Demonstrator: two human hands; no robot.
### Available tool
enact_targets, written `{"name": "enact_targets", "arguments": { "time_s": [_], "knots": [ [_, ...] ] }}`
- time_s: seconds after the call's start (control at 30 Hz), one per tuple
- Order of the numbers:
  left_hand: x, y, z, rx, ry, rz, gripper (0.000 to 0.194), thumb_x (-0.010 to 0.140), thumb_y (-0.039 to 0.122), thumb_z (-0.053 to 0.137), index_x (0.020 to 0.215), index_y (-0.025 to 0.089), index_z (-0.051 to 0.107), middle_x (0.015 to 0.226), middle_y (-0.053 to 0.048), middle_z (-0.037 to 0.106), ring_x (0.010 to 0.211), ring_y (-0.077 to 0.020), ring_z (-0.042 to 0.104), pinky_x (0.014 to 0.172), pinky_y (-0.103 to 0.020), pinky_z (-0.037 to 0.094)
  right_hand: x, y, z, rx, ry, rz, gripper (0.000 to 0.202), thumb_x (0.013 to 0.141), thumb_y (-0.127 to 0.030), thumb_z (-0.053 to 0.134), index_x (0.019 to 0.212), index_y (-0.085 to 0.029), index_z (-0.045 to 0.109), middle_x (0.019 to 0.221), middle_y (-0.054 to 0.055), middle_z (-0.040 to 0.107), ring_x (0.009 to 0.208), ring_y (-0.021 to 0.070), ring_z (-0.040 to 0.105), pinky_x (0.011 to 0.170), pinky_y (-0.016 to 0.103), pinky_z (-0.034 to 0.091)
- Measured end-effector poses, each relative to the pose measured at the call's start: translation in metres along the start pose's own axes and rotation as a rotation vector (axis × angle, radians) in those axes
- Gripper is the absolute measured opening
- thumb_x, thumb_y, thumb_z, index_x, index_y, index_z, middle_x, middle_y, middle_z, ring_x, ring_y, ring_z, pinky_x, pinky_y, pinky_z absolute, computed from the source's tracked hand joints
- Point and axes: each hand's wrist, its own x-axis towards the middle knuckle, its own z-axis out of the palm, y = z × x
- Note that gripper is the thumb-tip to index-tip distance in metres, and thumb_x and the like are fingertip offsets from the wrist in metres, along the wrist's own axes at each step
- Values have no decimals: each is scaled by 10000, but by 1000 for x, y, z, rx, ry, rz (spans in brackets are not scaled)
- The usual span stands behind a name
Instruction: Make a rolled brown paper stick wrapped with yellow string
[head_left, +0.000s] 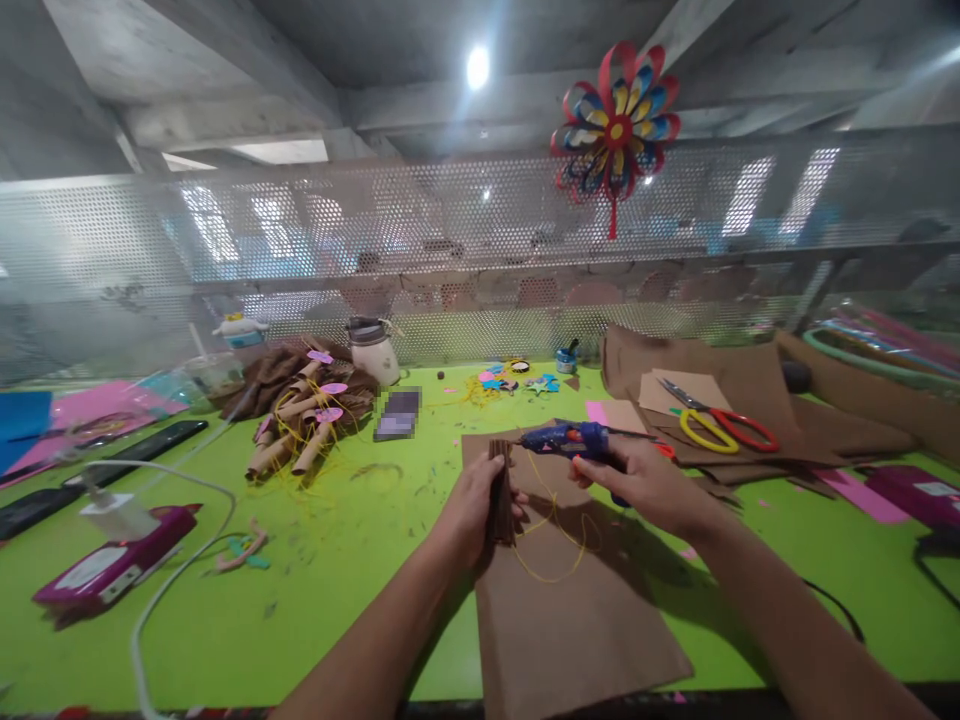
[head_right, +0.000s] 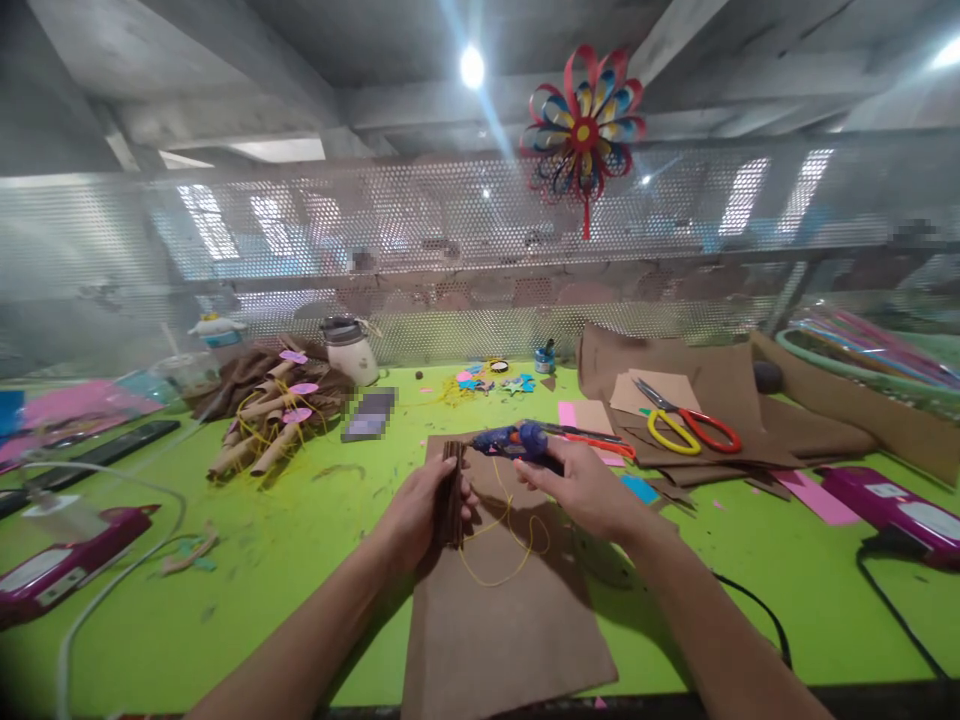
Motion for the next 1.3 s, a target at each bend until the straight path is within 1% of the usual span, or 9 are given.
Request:
{"name": "enact_targets", "arguments": {
  "time_s": [0.13, 0.27, 0.4, 0.5, 0.63, 0.8, 0.97, 1.1, 1.3],
  "knots": [
    [-1, 1, 1, -15, 2, -35, 227, 824, 386, 463, 897, 171, 473, 615, -22, 603, 446, -114, 544, 438, -212, 422, -1, 1, 0, -37, -3, 2, 246, 805, -420, 564, 843, -197, 661, 800, 59, 667, 752, 192, 585, 670, 296, 453],
    [-1, -1, 0, -35, -12, -63, 233, 819, 387, 462, 904, 170, 478, 612, -17, 595, 449, -120, 544, 442, -224, 431, -1, -5, -2, -68, -29, 20, 259, 818, -409, 544, 853, -173, 643, 800, 61, 660, 743, 180, 576, 660, 286, 450],
    [-1, 1, 0, -38, -21, -61, 224, 827, 376, 459, 904, 167, 478, 609, -15, 592, 457, -122, 548, 447, -226, 436, -1, -11, -3, -132, -39, 38, 272, 832, -401, 520, 858, -157, 637, 753, 45, 630, 682, 154, 540, 598, 262, 425],
    [-2, 2, 1, -42, -8, -58, 218, 835, 364, 457, 910, 162, 488, 610, -14, 590, 460, -116, 546, 451, -218, 431, -2, -11, -4, -157, -48, 47, 279, 831, -408, 517, 851, -159, 642, 734, 40, 614, 658, 146, 519, 565, 251, 403],
    [-2, 3, 1, -37, -15, -63, 214, 843, 356, 451, 921, 160, 488, 608, -20, 596, 456, -116, 541, 452, -220, 432, -1, -9, -3, -148, -57, 21, 287, 832, -415, 518, 823, -155, 640, 736, 38, 613, 676, 144, 520, 588, 248, 405],
    [-2, 3, 0, -32, -36, -67, 207, 847, 362, 445, 910, 167, 474, 612, -22, 601, 461, -122, 548, 446, -220, 431, -1, -9, -1, -147, -50, -2, 325, 832, -428, 515, 909, -144, 653, 738, 40, 621, 683, 150, 525, 600, 253, 411],
    [-2, 2, 0, -32, -30, -66, 201, 843, 360, 452, 890, 165, 471, 607, -26, 603, 461, -123, 549, 437, -212, 419, -2, -10, -1, -161, -31, -1, 331, 826, -426, 518, 914, -140, 661, 706, 36, 613, 632, 141, 506, 569, 249, 400],
    [-2, 2, 0, -50, -34, -74, 202, 843, 360, 451, 891, 166, 480, 601, -20, 597, 464, -126, 551, 436, -214, 416, -2, -10, 0, -155, -36, 9, 348, 829, -426, 518, 967, -136, 652, 754, 43, 621, 647, 143, 511, 567, 248, 391],
    [-2, 5, 0, -103, -16, -82, 188, 840, 338, 456, 890, 162, 502, 601, -10, 584, 460, -122, 552, 438, -212, 412, -4, -7, -1, -183, -53, 5, 329, 835, -425, 517, 927, -141, 655, 788, 47, 629, 695, 156, 521, 596, 251, 397]
  ]
}}
